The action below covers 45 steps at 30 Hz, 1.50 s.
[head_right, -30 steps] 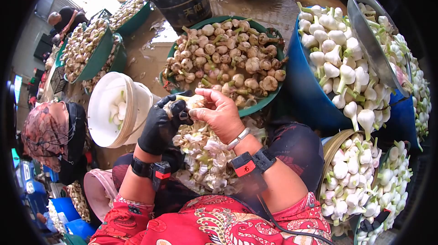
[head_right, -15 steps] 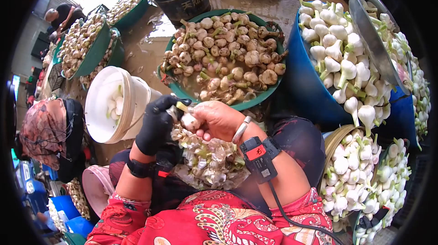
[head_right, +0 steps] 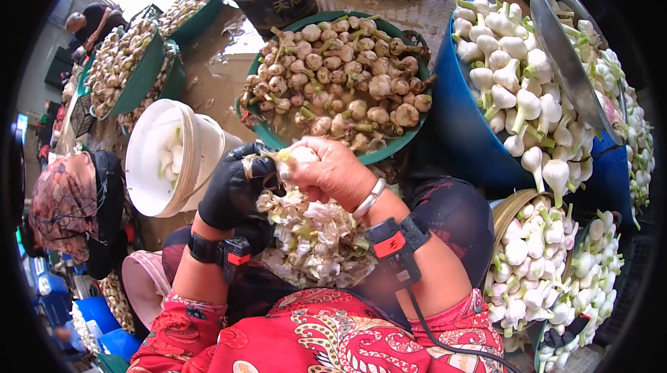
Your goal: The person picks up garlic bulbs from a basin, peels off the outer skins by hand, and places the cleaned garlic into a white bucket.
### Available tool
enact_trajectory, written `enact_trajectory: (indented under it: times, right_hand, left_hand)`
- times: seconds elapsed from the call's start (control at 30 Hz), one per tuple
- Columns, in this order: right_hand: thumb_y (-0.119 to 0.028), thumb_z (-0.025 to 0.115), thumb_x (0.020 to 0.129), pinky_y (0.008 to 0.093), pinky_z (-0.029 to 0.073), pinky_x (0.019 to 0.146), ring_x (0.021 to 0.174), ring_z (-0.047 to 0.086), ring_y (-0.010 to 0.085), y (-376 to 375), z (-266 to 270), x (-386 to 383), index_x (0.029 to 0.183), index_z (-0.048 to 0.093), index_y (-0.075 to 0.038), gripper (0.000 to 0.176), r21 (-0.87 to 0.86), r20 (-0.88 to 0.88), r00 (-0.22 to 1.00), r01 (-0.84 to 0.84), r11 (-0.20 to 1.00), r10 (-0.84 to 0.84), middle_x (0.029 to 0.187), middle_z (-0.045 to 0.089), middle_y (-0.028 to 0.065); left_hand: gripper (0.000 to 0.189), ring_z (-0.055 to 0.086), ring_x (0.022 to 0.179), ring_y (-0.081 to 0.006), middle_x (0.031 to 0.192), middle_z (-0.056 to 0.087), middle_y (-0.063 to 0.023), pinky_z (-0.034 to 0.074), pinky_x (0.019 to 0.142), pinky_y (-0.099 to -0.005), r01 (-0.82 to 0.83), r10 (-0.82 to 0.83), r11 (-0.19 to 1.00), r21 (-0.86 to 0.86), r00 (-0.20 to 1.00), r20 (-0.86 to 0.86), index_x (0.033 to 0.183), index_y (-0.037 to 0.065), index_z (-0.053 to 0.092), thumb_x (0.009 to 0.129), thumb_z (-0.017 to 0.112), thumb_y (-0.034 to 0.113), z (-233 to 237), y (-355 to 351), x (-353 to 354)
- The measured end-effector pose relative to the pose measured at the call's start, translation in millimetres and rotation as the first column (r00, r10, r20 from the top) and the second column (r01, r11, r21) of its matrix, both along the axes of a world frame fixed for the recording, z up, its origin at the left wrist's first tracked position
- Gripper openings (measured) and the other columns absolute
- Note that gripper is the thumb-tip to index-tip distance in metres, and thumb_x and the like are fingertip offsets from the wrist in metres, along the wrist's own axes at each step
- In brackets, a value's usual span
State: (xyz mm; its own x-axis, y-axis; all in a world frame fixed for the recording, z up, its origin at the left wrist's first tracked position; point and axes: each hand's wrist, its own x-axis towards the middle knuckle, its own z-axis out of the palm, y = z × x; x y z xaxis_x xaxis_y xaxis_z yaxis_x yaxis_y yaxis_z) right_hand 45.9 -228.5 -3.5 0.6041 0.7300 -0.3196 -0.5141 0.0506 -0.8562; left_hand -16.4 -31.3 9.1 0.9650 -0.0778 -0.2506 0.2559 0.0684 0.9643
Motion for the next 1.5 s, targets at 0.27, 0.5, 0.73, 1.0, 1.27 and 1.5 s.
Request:
enact_trajectory:
  times: [0.27, 0.5, 0.73, 1.0, 1.27, 1.5]
  right_hand:
    - [-0.026, 0.067, 0.082, 0.0205, 0.047, 0.051, 0.058, 0.059, 0.008, -8, -6, -5, 0.107, 0.058, -0.005, 0.034, 0.058, -0.12, 0.917, -0.377, 0.924, 0.382, 0.079, 0.063, 0.0025]
    - [-0.021, 0.056, 0.091, 0.029, 0.053, 0.073, 0.08, 0.061, 0.0131, 2, -6, 0, 0.12, 0.05, -0.006, 0.033, 0.155, -0.166, 0.986, 0.042, 0.987, -0.016, 0.094, 0.06, 0.0038]
    - [-0.016, 0.051, 0.095, 0.0299, 0.053, 0.073, 0.078, 0.06, 0.0128, 15, -15, -2, 0.115, 0.054, -0.005, 0.023, 0.192, -0.199, 0.936, 0.328, 0.925, -0.29, 0.093, 0.062, 0.004]
    - [-0.007, 0.058, 0.083, 0.0256, 0.051, 0.069, 0.071, 0.063, 0.0116, -5, 2, 3, 0.098, 0.066, 0.001, 0.018, -0.088, 0.275, 0.929, -0.23, 0.969, 0.246, 0.079, 0.066, 0.0056]
    - [0.001, 0.068, 0.07, 0.0224, 0.046, 0.063, 0.067, 0.055, 0.0084, 4, 1, -1, 0.084, 0.065, -0.004, 0.015, -0.071, 0.593, 0.753, 0.401, 0.913, -0.285, 0.076, 0.056, 0.0012]
    - [0.008, 0.065, 0.071, 0.0186, 0.045, 0.066, 0.073, 0.052, 0.0043, 3, -5, 4, 0.084, 0.063, -0.003, 0.017, -0.082, 0.65, 0.735, 0.319, 0.944, -0.192, 0.081, 0.052, -0.0016]
  left_hand:
    - [0.029, 0.053, 0.074, -0.0056, 0.086, 0.061, -0.0001, 0.045, 0.066, -0.0217, -0.225, 0.184, 0.932, 0.283, 0.969, 0.163, 0.119, 0.0, 0.058, 0.092, 0.055, 0.011, -6, -10, 8]
    - [0.043, 0.056, 0.085, -0.0082, 0.115, 0.06, -0.0038, 0.048, 0.077, -0.0233, -0.065, 0.058, 0.997, 0.047, 0.988, 0.146, 0.122, 0.004, 0.057, 0.081, 0.068, 0.001, 6, -16, -4]
    - [0.032, 0.058, 0.089, -0.0101, 0.106, 0.065, -0.0067, 0.048, 0.073, -0.0247, -0.214, -0.223, 0.754, 0.621, 0.806, 0.549, 0.113, 0.004, 0.062, 0.082, 0.07, 0.006, 0, -20, 5]
    - [0.019, 0.058, 0.091, -0.0108, 0.107, 0.065, -0.0061, 0.049, 0.078, -0.026, -0.289, 0.268, 0.951, 0.112, 0.948, 0.172, 0.107, 0.001, 0.064, 0.089, 0.06, 0.007, -1, -1, 6]
    - [0.024, 0.058, 0.101, -0.0168, 0.11, 0.064, -0.0089, 0.045, 0.09, -0.0307, -0.205, 0.095, 0.933, 0.296, 0.934, 0.345, 0.108, 0.001, 0.064, 0.084, 0.061, -0.001, 2, -5, 4]
    - [0.029, 0.06, 0.093, -0.024, 0.098, 0.066, -0.0101, 0.046, 0.085, -0.0332, -0.213, -0.132, 0.811, 0.545, 0.841, 0.524, 0.103, 0.005, 0.066, 0.075, 0.064, -0.004, 4, -13, 8]
